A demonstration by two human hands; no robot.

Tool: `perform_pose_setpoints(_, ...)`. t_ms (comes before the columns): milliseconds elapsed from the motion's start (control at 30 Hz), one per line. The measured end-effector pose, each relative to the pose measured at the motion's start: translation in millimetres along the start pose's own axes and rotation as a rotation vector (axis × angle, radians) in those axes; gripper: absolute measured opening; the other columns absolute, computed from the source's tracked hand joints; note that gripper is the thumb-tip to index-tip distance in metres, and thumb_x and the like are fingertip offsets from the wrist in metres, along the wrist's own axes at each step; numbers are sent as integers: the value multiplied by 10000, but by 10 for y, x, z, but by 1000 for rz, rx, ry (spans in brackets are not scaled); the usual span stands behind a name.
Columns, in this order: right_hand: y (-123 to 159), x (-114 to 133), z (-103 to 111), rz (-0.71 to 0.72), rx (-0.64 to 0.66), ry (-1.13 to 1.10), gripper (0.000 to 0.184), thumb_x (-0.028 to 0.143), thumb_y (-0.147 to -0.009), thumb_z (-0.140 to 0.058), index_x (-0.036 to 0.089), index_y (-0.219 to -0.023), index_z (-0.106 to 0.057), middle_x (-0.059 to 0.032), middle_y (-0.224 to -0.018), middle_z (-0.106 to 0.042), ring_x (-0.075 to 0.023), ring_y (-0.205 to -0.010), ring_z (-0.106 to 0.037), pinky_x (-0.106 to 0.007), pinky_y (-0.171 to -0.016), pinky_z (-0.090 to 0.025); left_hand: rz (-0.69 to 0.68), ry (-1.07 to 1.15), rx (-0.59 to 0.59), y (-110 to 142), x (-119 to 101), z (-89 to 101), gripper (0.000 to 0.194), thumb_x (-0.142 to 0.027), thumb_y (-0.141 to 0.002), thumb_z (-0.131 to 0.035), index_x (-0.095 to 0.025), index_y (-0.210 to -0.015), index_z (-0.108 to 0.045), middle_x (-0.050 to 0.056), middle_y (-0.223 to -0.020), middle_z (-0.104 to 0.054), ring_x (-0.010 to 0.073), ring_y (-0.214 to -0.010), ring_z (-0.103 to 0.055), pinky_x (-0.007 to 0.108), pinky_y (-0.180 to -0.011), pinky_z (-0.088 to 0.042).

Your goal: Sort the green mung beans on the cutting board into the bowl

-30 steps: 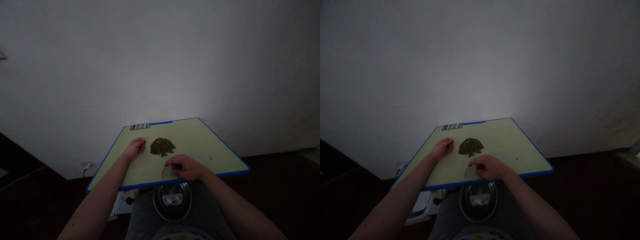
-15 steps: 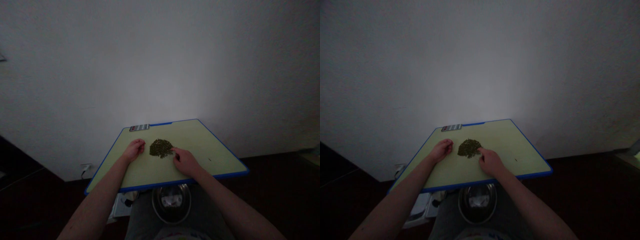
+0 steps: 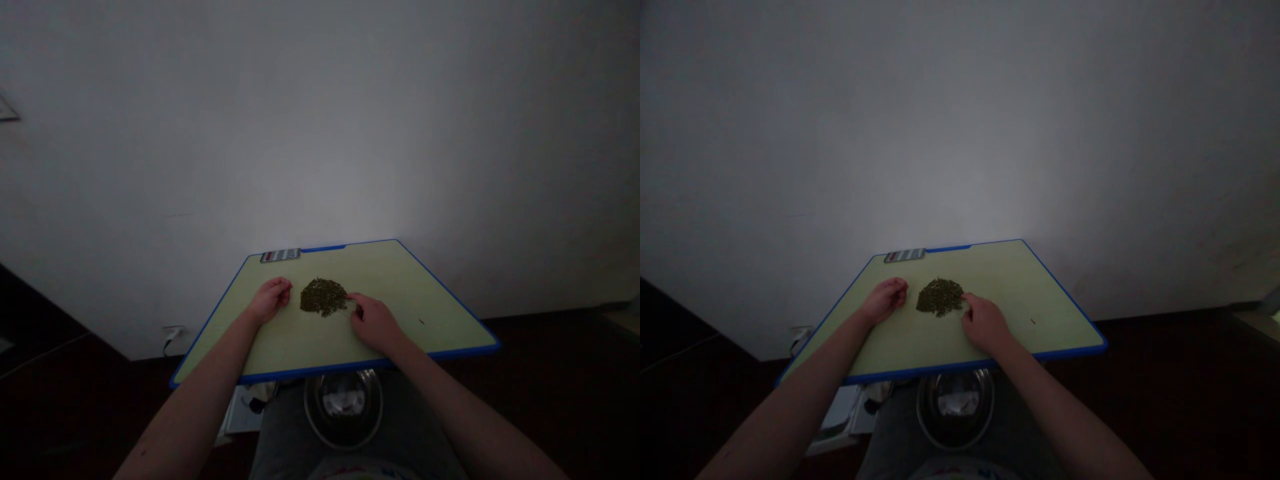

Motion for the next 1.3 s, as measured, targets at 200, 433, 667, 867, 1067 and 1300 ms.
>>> perform_pose_setpoints(200,-5,39,-42,49,32,-24,422,168,-787,-426,153,-1199,-514,-85,-1007,-633,-168,-855,-566,-274,-839,-377,-3,2,12,-4,3,-8,175,-280,-665,-618,-134,-665,-523,-35,-468,-459,51,-385,-395,182,-381,-274)
perform_pose_setpoints(433,9,53,-14,65,21,-87,433,140,-759,-447,146,-1185,-522,-71,-872,-642,-160,-771,-559,-269,-769,-393,-9,-3,12,-20,18,12,175,-286,-669,-616,-139,-669,-521,-34,-479,-464,54,-390,-402,186,-379,-266)
perform_pose_setpoints(667,17,48,0,44,16,-61,410,121,-737,-442,138,-1131,-552,-58,-797,-639,-155,-722,-554,-256,-725,-390,-13,-22,31,-23,33,12,181,-301,-692,-605,-138,-683,-528,-34,-487,-462,53,-404,-407,188,-393,-274)
perform_pose_setpoints(867,-9,0,-21,8,14,-32,429,134,-740,-435,140,-1157,-533,-79,-906,-645,-167,-809,-566,-258,-772,-388,-7,-9,35,-20,25,2,183,-302,-688,-608,-141,-676,-523,-37,-489,-457,51,-399,-395,185,-386,-260)
perform_pose_setpoints(1067,-24,10,-43,26,14,-21,422,145,-776,-417,131,-1186,-514,-102,-996,-625,-176,-882,-555,-282,-837,-380,-6,-11,23,-5,7,-5,193,-307,-675,-615,-136,-669,-525,-38,-478,-454,50,-391,-393,183,-382,-260)
perform_pose_setpoints(1300,-11,56,-43,54,49,-48,418,136,-771,-432,138,-1179,-524,-100,-1000,-623,-179,-886,-554,-290,-833,-391,4,13,13,8,0,-16,195,-303,-669,-620,-137,-668,-519,-41,-482,-453,47,-391,-392,181,-379,-264)
Point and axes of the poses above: each hand's wrist, its own y-axis away from the middle knuckle, its own z-axis out of the back of the hand, x = y × z, the point moved 10 cm from there along -y, towards the middle knuckle
